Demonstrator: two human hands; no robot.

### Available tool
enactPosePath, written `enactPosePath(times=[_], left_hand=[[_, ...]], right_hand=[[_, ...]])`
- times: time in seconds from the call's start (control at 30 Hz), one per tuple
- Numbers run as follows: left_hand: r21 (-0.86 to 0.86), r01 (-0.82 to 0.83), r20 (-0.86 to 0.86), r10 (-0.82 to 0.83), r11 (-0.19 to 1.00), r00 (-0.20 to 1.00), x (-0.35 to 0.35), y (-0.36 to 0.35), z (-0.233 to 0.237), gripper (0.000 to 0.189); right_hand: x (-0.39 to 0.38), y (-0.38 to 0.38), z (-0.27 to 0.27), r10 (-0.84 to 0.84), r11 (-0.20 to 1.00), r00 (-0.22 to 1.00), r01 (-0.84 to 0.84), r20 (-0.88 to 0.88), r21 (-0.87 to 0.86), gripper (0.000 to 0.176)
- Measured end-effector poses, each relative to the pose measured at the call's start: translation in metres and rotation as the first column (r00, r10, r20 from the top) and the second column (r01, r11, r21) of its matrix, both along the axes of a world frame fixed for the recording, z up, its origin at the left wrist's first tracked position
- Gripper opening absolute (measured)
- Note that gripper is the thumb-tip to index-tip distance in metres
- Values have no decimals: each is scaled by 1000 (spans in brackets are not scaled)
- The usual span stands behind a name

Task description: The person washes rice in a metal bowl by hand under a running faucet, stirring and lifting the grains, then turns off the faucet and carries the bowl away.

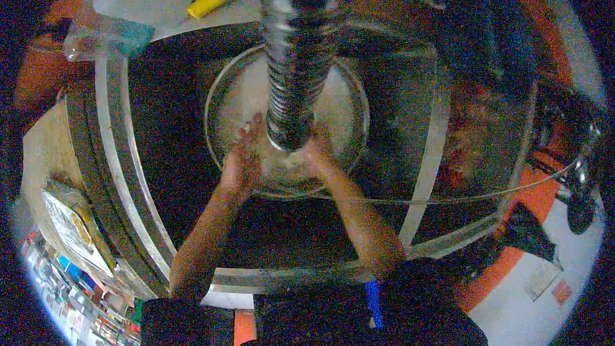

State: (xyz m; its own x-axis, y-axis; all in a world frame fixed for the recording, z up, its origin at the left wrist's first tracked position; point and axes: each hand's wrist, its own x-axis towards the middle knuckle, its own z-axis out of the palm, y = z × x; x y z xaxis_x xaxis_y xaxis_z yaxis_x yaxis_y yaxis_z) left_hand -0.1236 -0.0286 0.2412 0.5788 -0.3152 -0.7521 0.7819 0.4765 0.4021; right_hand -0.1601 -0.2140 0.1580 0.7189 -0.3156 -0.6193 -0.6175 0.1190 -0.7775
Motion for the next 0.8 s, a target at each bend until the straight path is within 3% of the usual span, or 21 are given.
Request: enactPosePath(times=[0.07, 0.1, 0.17, 0.27, 0.37, 0.47, 0.57, 0.63, 0.8], left_hand=[[37, 35, -52, -33, 999, 998, -6, 10, 5, 65], [90, 21, -71, -15, 996, 997, -14, 16, -6, 68], [187, 12, -107, 9, 982, 994, -37, 23, -43, 75], [142, 42, -259, -4, 989, 966, -51, 13, -57, 86], [25, 57, -222, -50, 998, 974, -79, -3, -125, 97], [49, -33, -329, 48, 998, 943, -58, -21, -92, 99], [-208, -128, -272, 68, 970, 960, -57, -33, -89, 91], [-218, -94, -277, 31, 971, 960, -48, -42, -88, 83], [-251, -206, -221, 151, 946, 963, -30, -35, -59, 63]], right_hand=[[-7, -20, 12, 246, 897, 968, -206, 54, -390, 62], [-8, -32, 12, 312, 838, 950, -260, 29, -479, 61], [-9, -53, 5, 372, 748, 927, -330, -49, -576, 60], [-10, -64, -20, 317, 773, 936, -348, -153, -531, 59], [-13, -61, -44, 180, 918, 964, -237, -198, -318, 57], [-19, -45, -48, 40, 999, 987, -37, -158, 22, 55], [-36, -28, -46, -26, 917, 992, 72, -122, 392, 54], [-47, -22, -44, -43, 818, 994, 92, -99, 568, 53], [-33, -24, -19, -37, 625, 974, 197, -223, 756, 51]])
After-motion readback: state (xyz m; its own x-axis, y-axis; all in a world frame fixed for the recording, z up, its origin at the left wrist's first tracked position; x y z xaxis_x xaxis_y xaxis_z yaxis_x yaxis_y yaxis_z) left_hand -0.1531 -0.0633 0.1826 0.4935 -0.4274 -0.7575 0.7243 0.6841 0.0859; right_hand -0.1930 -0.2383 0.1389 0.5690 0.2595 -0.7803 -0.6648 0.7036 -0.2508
